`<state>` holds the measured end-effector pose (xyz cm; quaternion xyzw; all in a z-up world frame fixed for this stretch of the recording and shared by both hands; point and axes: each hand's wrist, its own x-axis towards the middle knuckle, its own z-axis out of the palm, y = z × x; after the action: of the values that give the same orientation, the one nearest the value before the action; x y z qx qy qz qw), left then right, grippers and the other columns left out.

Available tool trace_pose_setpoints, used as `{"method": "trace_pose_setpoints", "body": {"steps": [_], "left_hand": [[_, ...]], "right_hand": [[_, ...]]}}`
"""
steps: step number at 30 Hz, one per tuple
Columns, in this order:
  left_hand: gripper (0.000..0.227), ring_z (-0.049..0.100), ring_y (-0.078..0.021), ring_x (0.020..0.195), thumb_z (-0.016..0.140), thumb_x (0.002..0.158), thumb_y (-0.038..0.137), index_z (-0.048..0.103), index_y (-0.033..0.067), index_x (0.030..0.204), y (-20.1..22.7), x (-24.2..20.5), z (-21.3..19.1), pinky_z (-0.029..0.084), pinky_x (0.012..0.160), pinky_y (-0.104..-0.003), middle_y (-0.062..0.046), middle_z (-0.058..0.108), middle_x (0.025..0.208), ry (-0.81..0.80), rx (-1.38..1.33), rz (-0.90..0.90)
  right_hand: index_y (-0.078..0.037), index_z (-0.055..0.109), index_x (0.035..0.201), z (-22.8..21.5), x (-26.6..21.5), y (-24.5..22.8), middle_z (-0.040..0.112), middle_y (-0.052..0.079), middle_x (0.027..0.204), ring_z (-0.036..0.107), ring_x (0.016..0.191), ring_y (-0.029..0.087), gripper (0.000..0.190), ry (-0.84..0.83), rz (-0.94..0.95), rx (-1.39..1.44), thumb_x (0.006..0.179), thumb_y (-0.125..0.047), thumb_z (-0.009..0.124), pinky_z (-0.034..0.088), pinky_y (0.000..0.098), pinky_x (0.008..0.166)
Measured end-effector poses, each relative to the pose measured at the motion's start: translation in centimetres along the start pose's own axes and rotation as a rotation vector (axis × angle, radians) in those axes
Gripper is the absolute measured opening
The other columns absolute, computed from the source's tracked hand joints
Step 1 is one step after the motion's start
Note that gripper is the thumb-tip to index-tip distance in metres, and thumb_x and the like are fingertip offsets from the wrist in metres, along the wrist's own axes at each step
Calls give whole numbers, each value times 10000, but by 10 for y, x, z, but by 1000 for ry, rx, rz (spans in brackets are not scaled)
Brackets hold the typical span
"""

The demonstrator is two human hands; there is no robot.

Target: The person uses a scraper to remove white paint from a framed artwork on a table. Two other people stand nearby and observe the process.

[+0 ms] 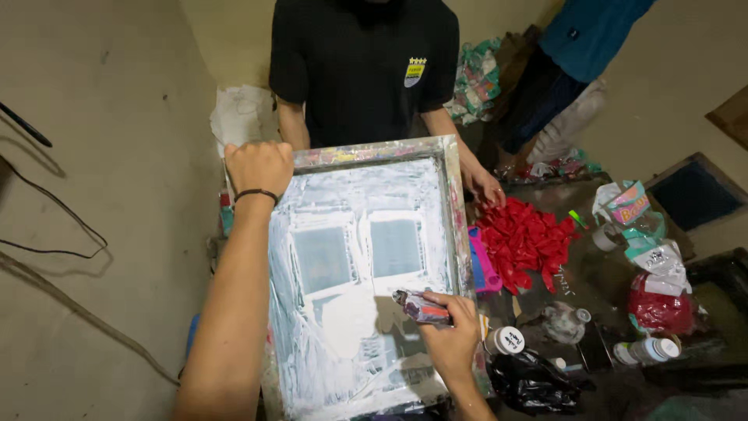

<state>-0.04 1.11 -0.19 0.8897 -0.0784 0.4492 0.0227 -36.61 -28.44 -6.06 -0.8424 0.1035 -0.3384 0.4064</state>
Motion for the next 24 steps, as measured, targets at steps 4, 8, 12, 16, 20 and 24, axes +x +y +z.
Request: {"method": "trace_pose_setpoints", "body": {"steps": [4,8,12,16,20,24], "left_hand": [[415,715,-389,589,558,976,312,804,157,680,2,5,-4,451,749,-526,-149,741,660,-42,6,-13],[415,691,-363,593,540,981,294,785,153,677,-2,0,3,446,762,-519,-123,732,664,-103,-20,-15],[432,665,-350,551,544,1002,284,768,153,657,-3,-3,8,443,754,-508,-113,716,634,-63,9,6],[419,668,-341,552,575,994,280,744,158,630,0,0,6,452,738,-502,-99,703,625,-18,14,23],[412,648,-348,543,566,987,265,738,147,632,-1,-5,4,443,744,-497,-106,700,630,-30,12,11],[438,634,-344,531,559,1004,275,737,149,624,-2,-3,6,438,742,-494,-102,688,604,-72,-9,0]], "right_hand": [[-211,868,1059,1,0,-4,860,-21,1072,701,1041,195,413,-23,1,2,684,-41,884,542,304,928],[-207,872,1020,2,-3,-8,869,-56,1026,702,1009,180,373,-42,-20,28,680,-55,895,553,290,922],[-194,862,1005,2,0,-11,863,-49,999,707,979,192,335,-42,-60,38,698,-65,890,556,305,904],[-183,864,1013,3,2,-4,865,-29,1014,706,1006,194,435,-26,-71,56,628,6,789,562,300,915],[-198,860,1004,1,-2,-5,860,-45,993,697,982,199,368,-43,-76,29,676,-32,853,555,307,896],[-193,865,998,2,-1,-6,857,-49,965,700,976,193,379,-52,-62,27,663,-18,823,560,299,882]]}}
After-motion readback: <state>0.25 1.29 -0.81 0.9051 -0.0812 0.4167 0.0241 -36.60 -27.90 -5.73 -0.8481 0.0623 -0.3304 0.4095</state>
